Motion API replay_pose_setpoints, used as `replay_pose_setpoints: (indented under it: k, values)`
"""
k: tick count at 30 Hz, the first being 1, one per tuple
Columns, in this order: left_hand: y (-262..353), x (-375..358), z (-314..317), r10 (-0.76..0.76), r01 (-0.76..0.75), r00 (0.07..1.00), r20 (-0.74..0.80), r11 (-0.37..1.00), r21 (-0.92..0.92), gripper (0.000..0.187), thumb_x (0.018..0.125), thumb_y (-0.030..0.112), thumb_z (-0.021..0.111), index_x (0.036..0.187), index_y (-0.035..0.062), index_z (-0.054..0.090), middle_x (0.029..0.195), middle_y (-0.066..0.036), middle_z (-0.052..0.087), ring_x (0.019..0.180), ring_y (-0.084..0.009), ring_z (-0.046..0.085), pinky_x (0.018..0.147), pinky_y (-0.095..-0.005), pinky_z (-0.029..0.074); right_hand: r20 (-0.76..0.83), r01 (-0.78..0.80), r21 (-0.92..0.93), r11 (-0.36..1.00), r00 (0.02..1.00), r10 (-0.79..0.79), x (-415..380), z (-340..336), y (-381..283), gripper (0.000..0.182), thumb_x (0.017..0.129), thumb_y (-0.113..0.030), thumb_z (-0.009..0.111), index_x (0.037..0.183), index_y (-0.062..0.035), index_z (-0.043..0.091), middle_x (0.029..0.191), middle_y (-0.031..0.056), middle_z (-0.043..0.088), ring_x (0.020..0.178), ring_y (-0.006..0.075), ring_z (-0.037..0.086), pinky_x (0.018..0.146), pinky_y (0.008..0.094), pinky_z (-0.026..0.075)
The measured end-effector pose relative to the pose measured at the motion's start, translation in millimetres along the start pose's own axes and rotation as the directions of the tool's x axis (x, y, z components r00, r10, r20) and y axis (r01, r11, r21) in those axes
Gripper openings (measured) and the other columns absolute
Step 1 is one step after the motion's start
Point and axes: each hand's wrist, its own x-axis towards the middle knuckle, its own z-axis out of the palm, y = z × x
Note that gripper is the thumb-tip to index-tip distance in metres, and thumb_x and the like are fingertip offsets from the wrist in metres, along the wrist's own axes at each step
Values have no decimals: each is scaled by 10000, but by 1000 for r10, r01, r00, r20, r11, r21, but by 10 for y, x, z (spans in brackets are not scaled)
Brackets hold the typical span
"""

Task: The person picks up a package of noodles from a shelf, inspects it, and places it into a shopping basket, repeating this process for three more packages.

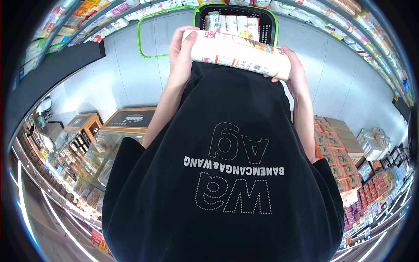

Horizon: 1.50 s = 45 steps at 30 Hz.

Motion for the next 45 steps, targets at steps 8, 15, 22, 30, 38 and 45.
replay_pose_setpoints:
  k: [8,15,22,30,38,45]
  values:
    - [-23,46,-13,47,-48,999,20,998,47,198,952,162,512,1096,38,566,1003,-24,602,931,-75,546,841,-234,425,-115,102,-27,994,988,-104,80,-17,100,486,983,-398,420,1086,56,561,859,146,665,657,189,663,464,258,502]
    - [-171,198,-75,-47,42,998,45,994,104,243,956,210,500,1090,29,591,997,-36,618,956,-93,553,855,-241,423,-63,98,-44,994,993,-101,119,-55,127,421,956,-397,502,1058,6,573,889,108,651,709,154,661,503,250,502]
    - [-1185,708,-404,-417,414,909,-16,895,170,391,927,342,512,1138,29,612,1005,-82,646,918,-161,636,742,-312,534,-57,-97,-225,969,995,87,751,-179,652,549,812,-485,713,1090,-38,559,1004,91,645,892,143,634,629,266,544]
    - [-2055,1394,-582,-636,617,764,-108,673,407,456,868,418,585,1116,37,612,1001,-87,645,876,-182,659,704,-340,568,122,-206,-483,851,947,298,1702,-363,1422,726,685,-415,830,1178,24,527,1023,123,631,923,173,630,733,279,529]
    - [-3177,2291,-429,-588,434,809,1,598,673,734,765,444,708,1283,-32,500,1092,-181,638,839,-242,678,618,-323,588,154,-94,-610,787,960,234,2775,-567,2503,793,615,-355,860,1174,76,500,988,137,633,849,158,631,678,268,524]
    - [-3784,3095,-247,-484,-24,816,316,518,855,624,755,419,709,1206,2,598,1196,-215,615,1041,-327,625,880,-363,494,-26,-255,-566,784,956,291,3626,-235,2941,881,550,-412,784,1180,119,469,1076,248,641,974,297,661,854,344,515]
